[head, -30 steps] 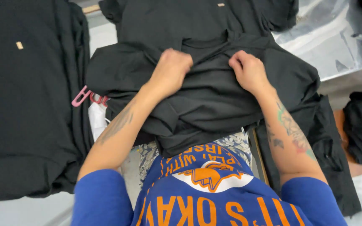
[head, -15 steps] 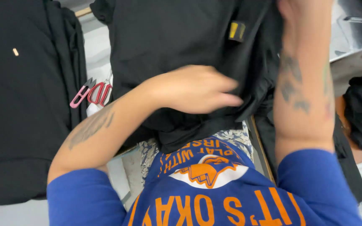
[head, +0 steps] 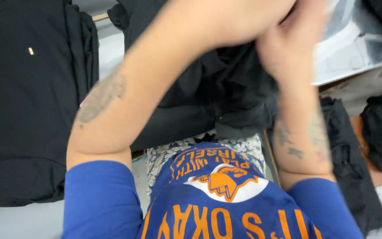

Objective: Trimming loose threads from black t-shirts using scissors in a factory setting

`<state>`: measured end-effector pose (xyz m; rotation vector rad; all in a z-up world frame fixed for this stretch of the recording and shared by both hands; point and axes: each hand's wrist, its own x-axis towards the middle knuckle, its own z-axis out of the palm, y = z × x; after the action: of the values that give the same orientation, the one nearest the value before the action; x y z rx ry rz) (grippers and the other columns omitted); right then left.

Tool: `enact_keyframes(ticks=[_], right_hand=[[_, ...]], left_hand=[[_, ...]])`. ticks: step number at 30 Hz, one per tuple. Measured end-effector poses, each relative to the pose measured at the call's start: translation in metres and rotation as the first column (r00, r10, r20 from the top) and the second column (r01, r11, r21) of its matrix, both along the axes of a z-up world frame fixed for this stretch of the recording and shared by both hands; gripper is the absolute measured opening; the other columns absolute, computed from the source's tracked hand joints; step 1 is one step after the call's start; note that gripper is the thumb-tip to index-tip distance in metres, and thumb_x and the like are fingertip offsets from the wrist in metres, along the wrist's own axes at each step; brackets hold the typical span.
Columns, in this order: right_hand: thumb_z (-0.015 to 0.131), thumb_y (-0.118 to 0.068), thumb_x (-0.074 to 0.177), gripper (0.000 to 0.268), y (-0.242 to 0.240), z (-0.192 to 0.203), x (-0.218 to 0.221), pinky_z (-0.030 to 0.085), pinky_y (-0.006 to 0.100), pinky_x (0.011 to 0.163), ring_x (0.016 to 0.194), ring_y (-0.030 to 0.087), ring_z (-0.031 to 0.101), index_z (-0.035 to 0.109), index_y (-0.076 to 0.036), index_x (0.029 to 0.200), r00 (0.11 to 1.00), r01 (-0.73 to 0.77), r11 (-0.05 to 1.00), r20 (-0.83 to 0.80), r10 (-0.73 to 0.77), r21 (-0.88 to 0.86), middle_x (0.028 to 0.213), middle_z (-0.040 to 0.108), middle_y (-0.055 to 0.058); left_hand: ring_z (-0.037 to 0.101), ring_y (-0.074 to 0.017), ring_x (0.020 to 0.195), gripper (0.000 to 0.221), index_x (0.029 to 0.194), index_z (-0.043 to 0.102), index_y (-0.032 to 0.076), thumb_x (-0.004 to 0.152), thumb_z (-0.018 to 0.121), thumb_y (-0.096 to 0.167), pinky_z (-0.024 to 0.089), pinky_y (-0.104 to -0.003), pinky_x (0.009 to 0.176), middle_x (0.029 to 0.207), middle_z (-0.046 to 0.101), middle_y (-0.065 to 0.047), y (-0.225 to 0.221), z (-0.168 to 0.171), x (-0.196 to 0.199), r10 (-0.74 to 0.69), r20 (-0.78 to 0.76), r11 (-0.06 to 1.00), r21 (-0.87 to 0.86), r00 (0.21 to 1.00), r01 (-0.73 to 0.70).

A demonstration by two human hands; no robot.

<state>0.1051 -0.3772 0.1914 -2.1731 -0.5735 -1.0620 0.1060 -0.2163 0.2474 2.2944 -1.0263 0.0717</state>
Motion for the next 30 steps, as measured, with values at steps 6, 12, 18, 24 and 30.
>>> enact_keyframes(ticks=[6, 12, 18, 24, 30], right_hand=[[0.058, -0.014, 0.107, 0.026, 0.018, -0.065, 0.026, 0.059, 0.029, 0.092, 0.092, 0.01, 0.057, 0.053, -0.008, 0.132, 0.858, -0.153, 0.571, -0.178, 0.481, 0.807, 0.1, 0.055, 0.004], [0.063, -0.02, 0.103, 0.043, 0.027, -0.088, 0.014, 0.045, 0.031, 0.111, 0.124, 0.015, 0.053, 0.045, -0.008, 0.14, 0.714, -0.234, 0.687, -0.358, 0.602, 0.688, 0.129, 0.054, 0.006], [0.044, -0.029, 0.113, 0.042, 0.032, -0.109, -0.001, 0.042, 0.037, 0.115, 0.136, 0.025, 0.053, 0.049, 0.001, 0.142, 0.858, -0.205, 0.856, -0.334, 0.39, 0.474, 0.142, 0.058, 0.019], [0.03, -0.058, 0.1, 0.065, 0.012, -0.089, -0.017, 0.044, 0.027, 0.097, 0.115, 0.01, 0.057, 0.065, -0.005, 0.115, 0.535, 0.077, 0.891, -0.773, 0.341, 0.447, 0.115, 0.066, 0.003], [0.035, -0.046, 0.109, 0.047, 0.007, -0.112, -0.022, 0.044, 0.025, 0.087, 0.097, 0.004, 0.054, 0.059, -0.012, 0.085, 0.451, -0.052, 0.875, -0.771, 0.45, 0.481, 0.095, 0.061, -0.006]], left_hand=[[0.066, -0.038, 0.084, 0.026, 0.09, 0.063, 0.019, 0.096, 0.041, 0.031, 0.046, -0.053, 0.063, 0.096, 0.073, -0.009, 0.011, -0.033, 0.028, 0.226, 0.17, 0.974, -0.062, 0.959, -0.218], [0.069, -0.0323, 0.122, 0.035, 0.129, 0.065, 0.005, 0.098, 0.052, -0.005, 0.051, -0.036, 0.106, 0.129, 0.068, -0.014, 0.022, -0.116, 0.049, 0.116, 0.177, 0.896, -0.443, 0.977, -0.026], [0.062, -0.0307, 0.1, 0.021, 0.115, 0.062, 0.018, 0.096, 0.072, 0.016, 0.05, -0.044, 0.074, 0.118, 0.057, -0.004, 0.013, -0.097, 0.017, 0.405, 0.372, 0.889, -0.372, 0.835, -0.266], [0.057, -0.0233, 0.112, 0.016, 0.112, 0.068, 0.012, 0.096, 0.067, 0.007, 0.043, -0.038, 0.1, 0.116, 0.061, -0.005, 0.047, -0.122, 0.045, -0.016, -0.03, 0.891, -0.454, 0.999, 0.0], [0.068, -0.004, 0.091, 0.003, 0.096, 0.073, 0.011, 0.094, 0.072, 0.01, 0.058, -0.02, 0.083, 0.095, 0.073, 0.005, 0.074, -0.138, 0.036, -0.234, -0.706, 0.834, -0.5, 0.669, -0.235]])
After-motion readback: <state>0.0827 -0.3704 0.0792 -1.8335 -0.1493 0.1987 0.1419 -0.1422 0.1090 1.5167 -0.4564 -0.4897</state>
